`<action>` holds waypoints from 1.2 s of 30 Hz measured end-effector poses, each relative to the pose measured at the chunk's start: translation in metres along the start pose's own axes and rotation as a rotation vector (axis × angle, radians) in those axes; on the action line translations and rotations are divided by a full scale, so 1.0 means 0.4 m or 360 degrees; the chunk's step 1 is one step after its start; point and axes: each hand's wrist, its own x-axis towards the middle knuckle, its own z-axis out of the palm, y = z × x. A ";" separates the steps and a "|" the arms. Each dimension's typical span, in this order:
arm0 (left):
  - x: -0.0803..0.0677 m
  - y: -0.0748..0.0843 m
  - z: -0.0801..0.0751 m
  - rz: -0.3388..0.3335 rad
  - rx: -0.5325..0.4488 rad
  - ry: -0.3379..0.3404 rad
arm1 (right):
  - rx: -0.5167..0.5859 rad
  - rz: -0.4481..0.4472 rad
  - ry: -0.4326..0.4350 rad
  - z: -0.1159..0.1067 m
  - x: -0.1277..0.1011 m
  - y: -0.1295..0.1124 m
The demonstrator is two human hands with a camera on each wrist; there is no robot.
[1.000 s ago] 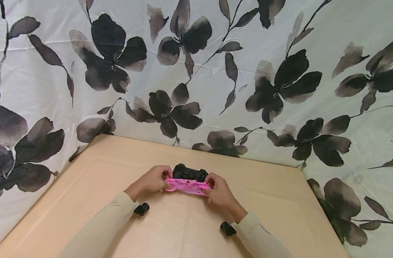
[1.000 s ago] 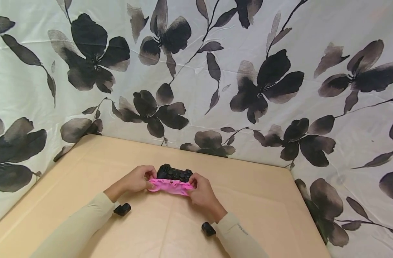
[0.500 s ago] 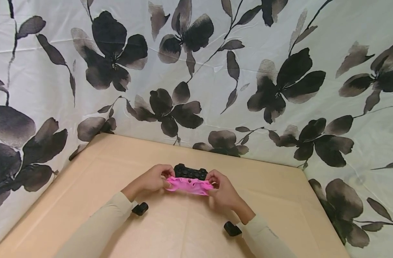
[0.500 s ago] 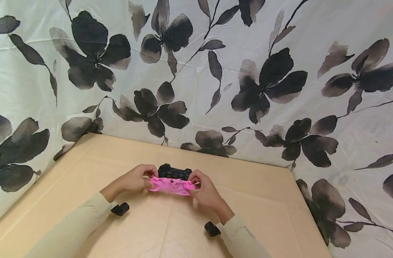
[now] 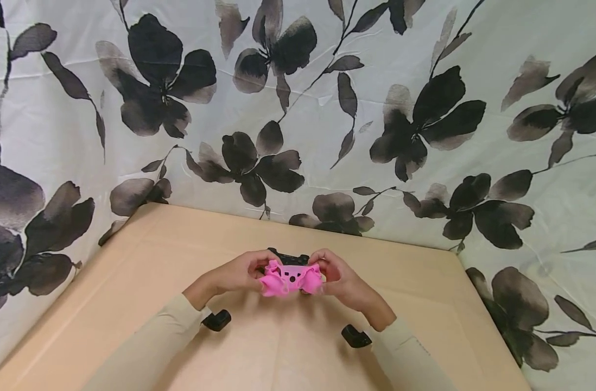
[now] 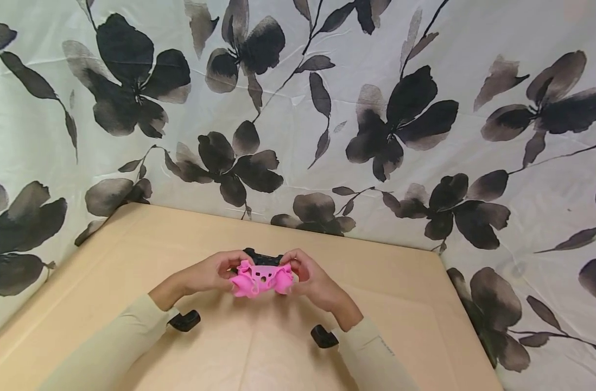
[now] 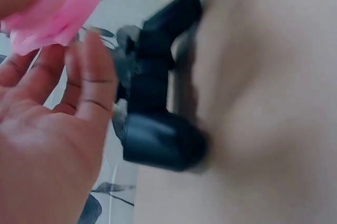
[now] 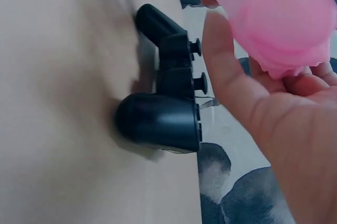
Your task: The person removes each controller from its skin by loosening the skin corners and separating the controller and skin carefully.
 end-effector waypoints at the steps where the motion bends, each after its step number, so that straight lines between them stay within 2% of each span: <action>1: -0.001 0.004 0.000 0.0002 -0.0061 -0.0032 | 0.0033 -0.0001 -0.0026 -0.001 0.000 -0.003; 7: -0.004 0.015 0.000 -0.0018 -0.0295 -0.0153 | -0.0010 0.0022 -0.0100 0.000 0.001 -0.020; 13: 0.006 0.027 0.015 -0.0029 -0.0242 -0.0105 | -0.0066 0.0101 -0.0150 0.009 -0.001 -0.033; 16: 0.011 0.036 0.023 -0.0046 -0.0304 -0.0056 | -0.0157 0.0150 -0.0090 0.018 -0.002 -0.042; 21: 0.019 0.044 0.028 -0.0067 -0.0562 0.0009 | -0.0287 0.0134 0.0109 0.034 -0.003 -0.056; 23: 0.020 0.042 0.030 -0.0050 -0.0630 0.0004 | -0.0242 0.0111 0.0119 0.034 -0.005 -0.057; 25: 0.018 0.039 0.031 -0.0021 -0.0672 -0.0007 | -0.0149 0.0069 0.0069 0.031 -0.008 -0.058; 29: 0.014 0.041 0.032 0.0083 -0.0785 -0.0125 | 0.0091 -0.0050 -0.0158 0.023 -0.010 -0.063; 31: 0.017 0.045 0.036 0.0119 -0.0851 -0.0197 | 0.0139 -0.0063 -0.0232 0.023 -0.010 -0.068; 33: 0.021 0.050 0.041 0.0124 -0.0891 -0.0230 | 0.0139 -0.0044 -0.0242 0.025 -0.010 -0.072; 36: 0.025 0.055 0.047 0.0085 -0.0875 -0.0155 | 0.0046 0.0041 -0.0123 0.032 -0.014 -0.078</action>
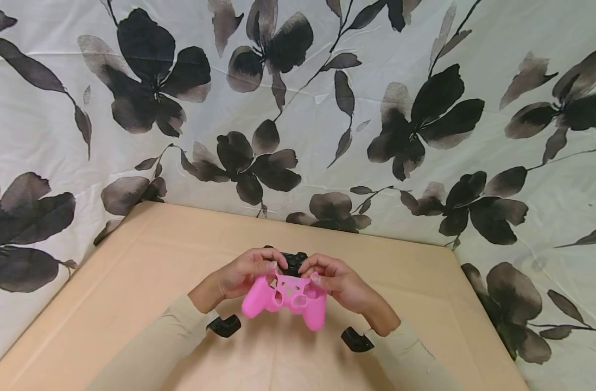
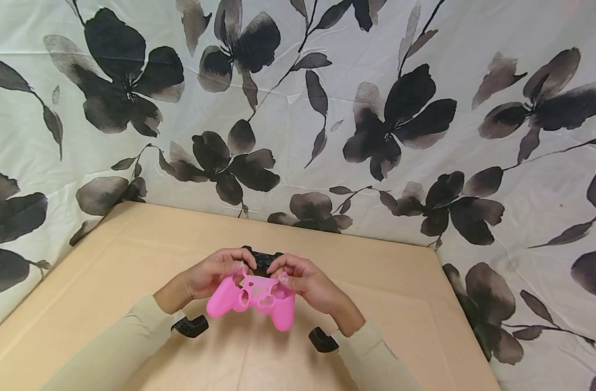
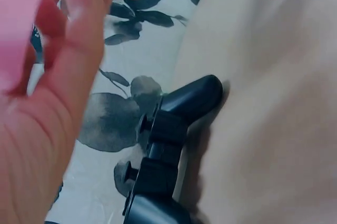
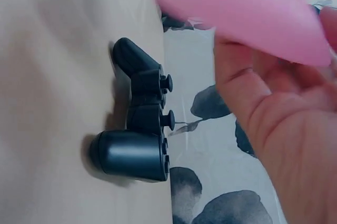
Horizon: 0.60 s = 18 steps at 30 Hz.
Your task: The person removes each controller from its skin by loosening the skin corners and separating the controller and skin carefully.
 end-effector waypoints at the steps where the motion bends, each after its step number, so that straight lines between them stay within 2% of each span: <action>1: 0.001 0.001 0.001 -0.0009 0.0020 0.0046 | -0.0054 0.0020 0.0050 0.002 -0.001 -0.002; 5: 0.002 0.005 0.010 -0.0022 0.0188 0.0283 | -0.0295 0.0107 0.0221 0.005 -0.008 -0.007; 7: 0.003 0.006 0.014 -0.0026 0.0273 0.0392 | -0.0361 0.0146 0.0254 0.004 -0.010 -0.006; 9: 0.003 0.007 0.017 -0.0023 0.0330 0.0473 | -0.0316 0.0203 0.0235 0.000 -0.011 -0.001; 14: 0.002 0.012 0.020 -0.0004 0.0328 0.0562 | -0.0040 0.0311 0.0095 -0.010 -0.012 0.020; 18: 0.006 0.020 0.025 0.0030 0.0296 0.0610 | 0.0099 0.0339 0.0133 -0.004 -0.016 0.040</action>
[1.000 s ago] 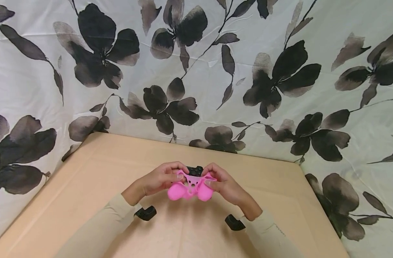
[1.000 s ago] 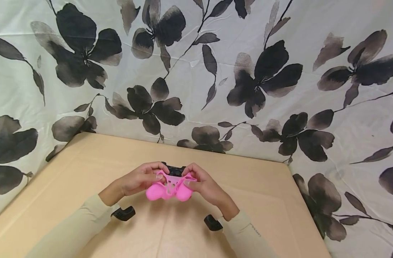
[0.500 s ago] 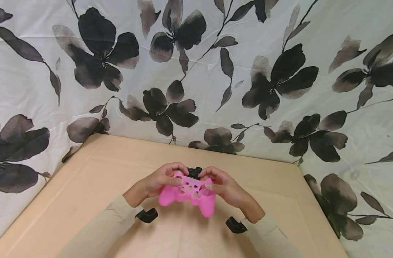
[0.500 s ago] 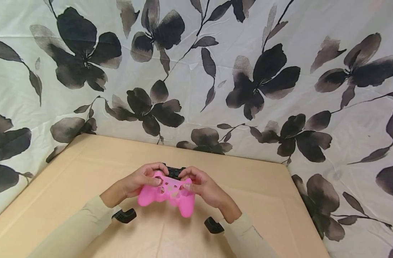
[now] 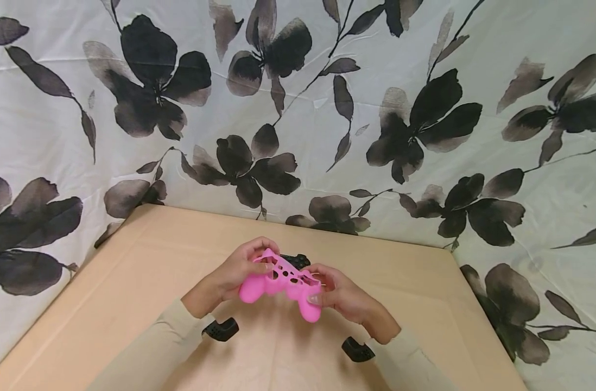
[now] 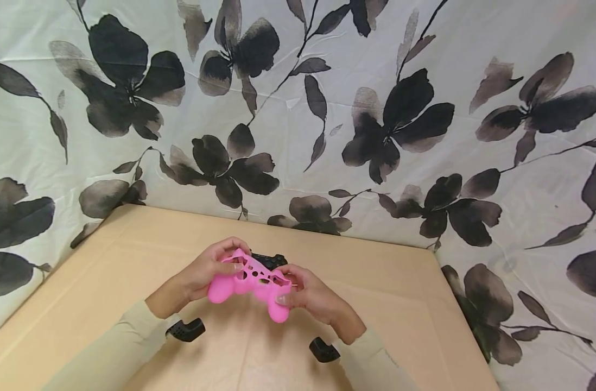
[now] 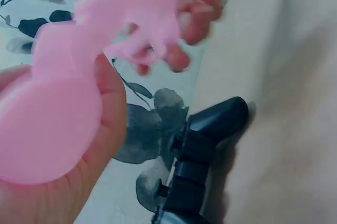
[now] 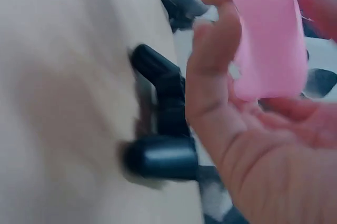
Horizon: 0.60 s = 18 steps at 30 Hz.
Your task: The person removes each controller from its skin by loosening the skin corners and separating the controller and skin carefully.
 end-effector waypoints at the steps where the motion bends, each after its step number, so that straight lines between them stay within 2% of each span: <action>1: 0.000 0.003 0.002 -0.0003 -0.0005 0.0012 | 0.0032 0.0013 0.0032 0.005 0.000 0.004; 5: 0.001 0.010 0.011 -0.0051 -0.0008 0.0051 | 0.0076 0.0039 0.0240 0.028 -0.005 0.010; 10: -0.010 0.010 0.006 -0.0189 0.0070 0.0149 | -0.0058 0.0002 0.0552 0.036 -0.005 0.002; 14: -0.030 0.001 -0.012 -0.0311 0.0202 0.0199 | -0.0117 -0.0001 0.0640 0.030 -0.007 0.004; 18: -0.045 -0.006 -0.026 -0.0300 0.0265 0.0245 | -0.0147 -0.0014 0.0659 0.024 -0.009 0.010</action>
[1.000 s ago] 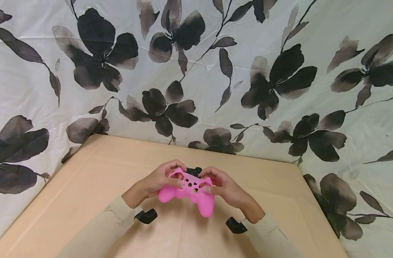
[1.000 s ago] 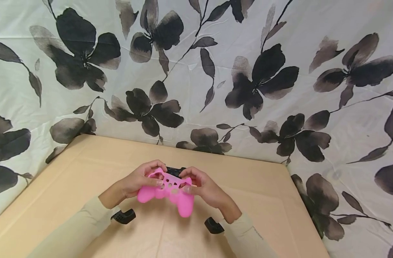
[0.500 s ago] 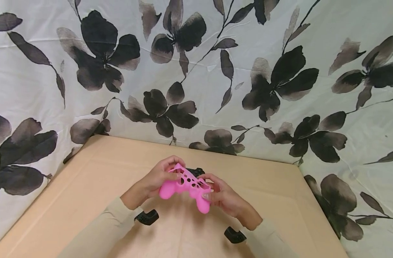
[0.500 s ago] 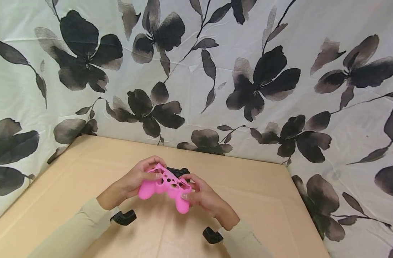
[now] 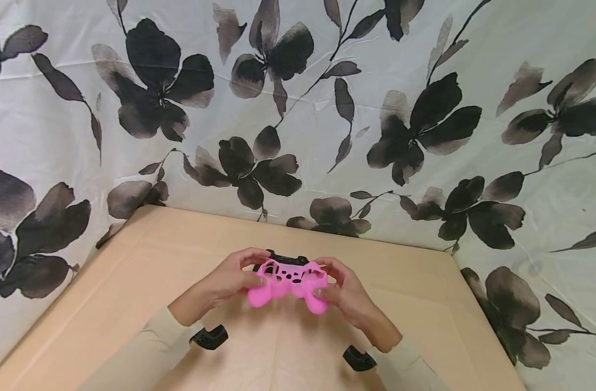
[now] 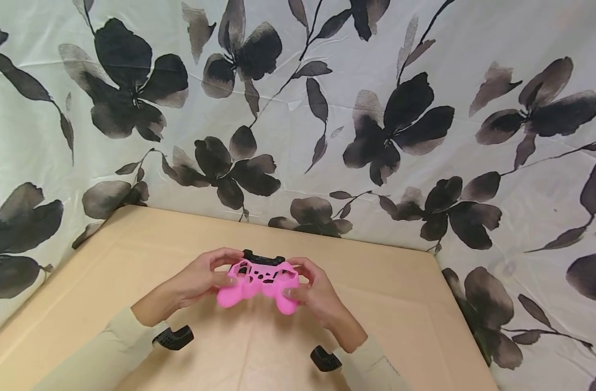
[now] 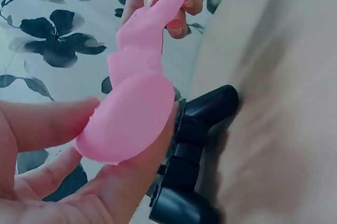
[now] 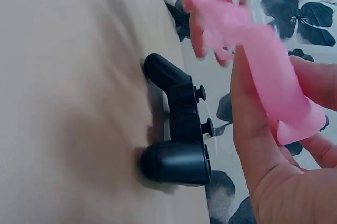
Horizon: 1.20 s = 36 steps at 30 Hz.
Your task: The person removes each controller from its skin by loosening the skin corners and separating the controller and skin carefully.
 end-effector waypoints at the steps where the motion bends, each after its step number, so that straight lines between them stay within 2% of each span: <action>1: -0.002 -0.001 -0.001 0.0015 -0.0005 0.0014 | 0.0001 -0.0007 0.0000 -0.001 0.000 0.001; 9: -0.011 0.009 0.013 0.0098 0.0029 0.0137 | 0.0009 -0.0061 -0.0015 -0.010 0.008 -0.009; 14: -0.018 0.016 0.031 0.0119 0.0037 0.0175 | 0.0034 -0.0045 -0.0007 -0.017 0.009 -0.017; 27: -0.013 0.051 0.053 0.0112 0.0026 0.0211 | 0.0009 -0.0010 0.0010 -0.047 0.008 -0.037; 36: 0.004 0.079 0.067 0.0119 0.0024 0.0185 | 0.0008 -0.0017 0.0028 -0.068 0.005 -0.054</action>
